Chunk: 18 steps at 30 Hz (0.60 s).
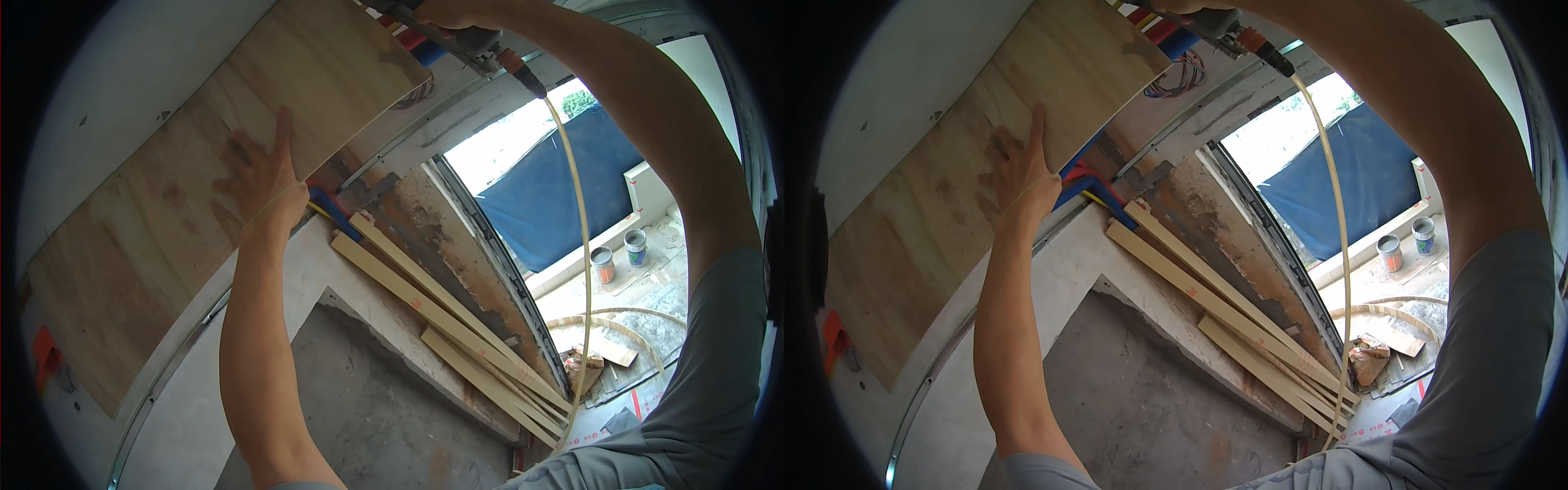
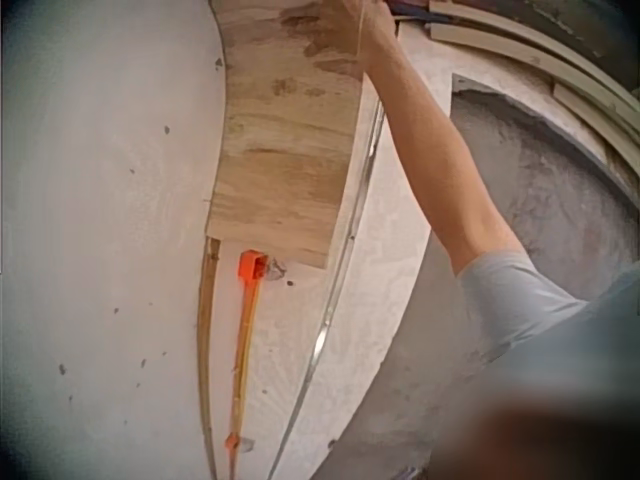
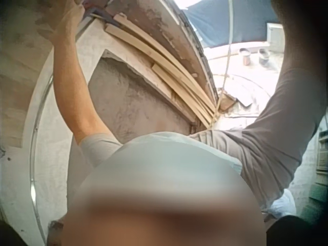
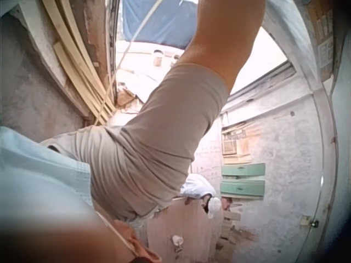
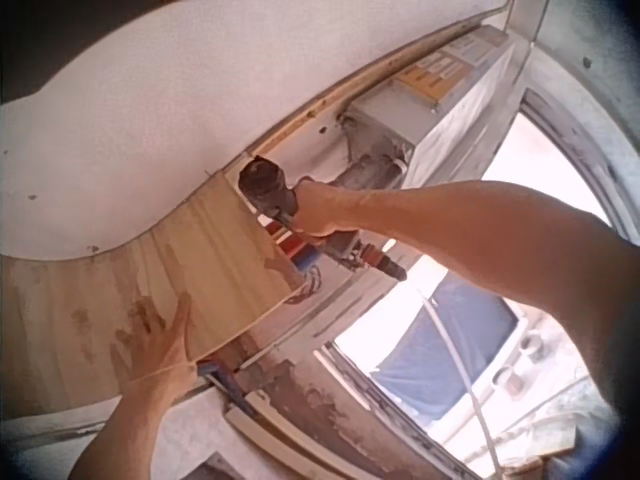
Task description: Applying glue to a plywood panel and then using a nail gun to fix it to the ceiling structure.
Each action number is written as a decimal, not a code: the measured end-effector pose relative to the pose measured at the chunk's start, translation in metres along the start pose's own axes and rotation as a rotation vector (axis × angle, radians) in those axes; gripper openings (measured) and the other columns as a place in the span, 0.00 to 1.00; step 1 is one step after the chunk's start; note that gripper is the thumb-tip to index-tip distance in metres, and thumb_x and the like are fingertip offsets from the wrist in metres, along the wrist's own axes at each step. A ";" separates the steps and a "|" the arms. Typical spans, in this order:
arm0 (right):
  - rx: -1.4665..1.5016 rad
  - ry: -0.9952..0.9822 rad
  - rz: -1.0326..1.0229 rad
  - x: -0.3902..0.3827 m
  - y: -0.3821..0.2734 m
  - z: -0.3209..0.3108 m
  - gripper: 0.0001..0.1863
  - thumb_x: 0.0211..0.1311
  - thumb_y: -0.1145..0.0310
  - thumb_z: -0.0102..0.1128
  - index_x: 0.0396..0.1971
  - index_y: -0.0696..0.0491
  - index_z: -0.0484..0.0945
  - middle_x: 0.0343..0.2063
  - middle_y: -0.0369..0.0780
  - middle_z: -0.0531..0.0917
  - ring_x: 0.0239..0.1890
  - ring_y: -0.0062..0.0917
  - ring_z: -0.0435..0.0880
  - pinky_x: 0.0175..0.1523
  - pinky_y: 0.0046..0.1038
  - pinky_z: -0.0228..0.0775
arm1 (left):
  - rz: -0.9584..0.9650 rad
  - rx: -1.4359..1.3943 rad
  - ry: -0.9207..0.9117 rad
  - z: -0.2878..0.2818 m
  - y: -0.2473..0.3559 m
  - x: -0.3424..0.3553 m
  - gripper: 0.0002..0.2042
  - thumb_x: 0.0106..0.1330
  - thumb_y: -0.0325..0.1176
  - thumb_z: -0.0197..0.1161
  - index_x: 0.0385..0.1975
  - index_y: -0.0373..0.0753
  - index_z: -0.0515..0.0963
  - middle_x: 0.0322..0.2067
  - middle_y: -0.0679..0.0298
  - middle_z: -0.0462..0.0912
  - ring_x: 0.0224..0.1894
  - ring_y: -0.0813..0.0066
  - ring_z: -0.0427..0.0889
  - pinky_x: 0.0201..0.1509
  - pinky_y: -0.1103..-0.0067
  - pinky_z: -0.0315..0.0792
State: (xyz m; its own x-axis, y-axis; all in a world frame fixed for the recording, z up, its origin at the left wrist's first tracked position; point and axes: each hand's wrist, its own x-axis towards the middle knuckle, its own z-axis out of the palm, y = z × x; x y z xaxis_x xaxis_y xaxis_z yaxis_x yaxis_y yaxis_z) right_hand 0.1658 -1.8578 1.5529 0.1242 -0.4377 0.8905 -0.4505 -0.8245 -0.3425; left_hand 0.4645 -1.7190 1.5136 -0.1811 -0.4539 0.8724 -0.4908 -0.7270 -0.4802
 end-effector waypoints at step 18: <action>-0.089 0.125 -0.038 -0.008 -0.001 -0.002 0.11 0.56 0.66 0.58 0.31 0.59 0.82 0.20 0.46 0.83 0.26 0.35 0.86 0.32 0.36 0.75 | -0.014 -0.019 0.003 0.000 0.008 0.002 0.48 0.57 0.33 0.68 0.73 0.65 0.44 0.69 0.34 0.50 0.71 0.32 0.54 0.59 0.36 0.63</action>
State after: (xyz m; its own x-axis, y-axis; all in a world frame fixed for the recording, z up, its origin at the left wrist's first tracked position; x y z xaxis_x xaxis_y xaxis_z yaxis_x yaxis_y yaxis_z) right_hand 0.1637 -1.8532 1.5464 0.0343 -0.3539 0.9347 -0.5248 -0.8023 -0.2845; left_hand 0.4600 -1.7256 1.5120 -0.1766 -0.4418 0.8796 -0.5099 -0.7233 -0.4657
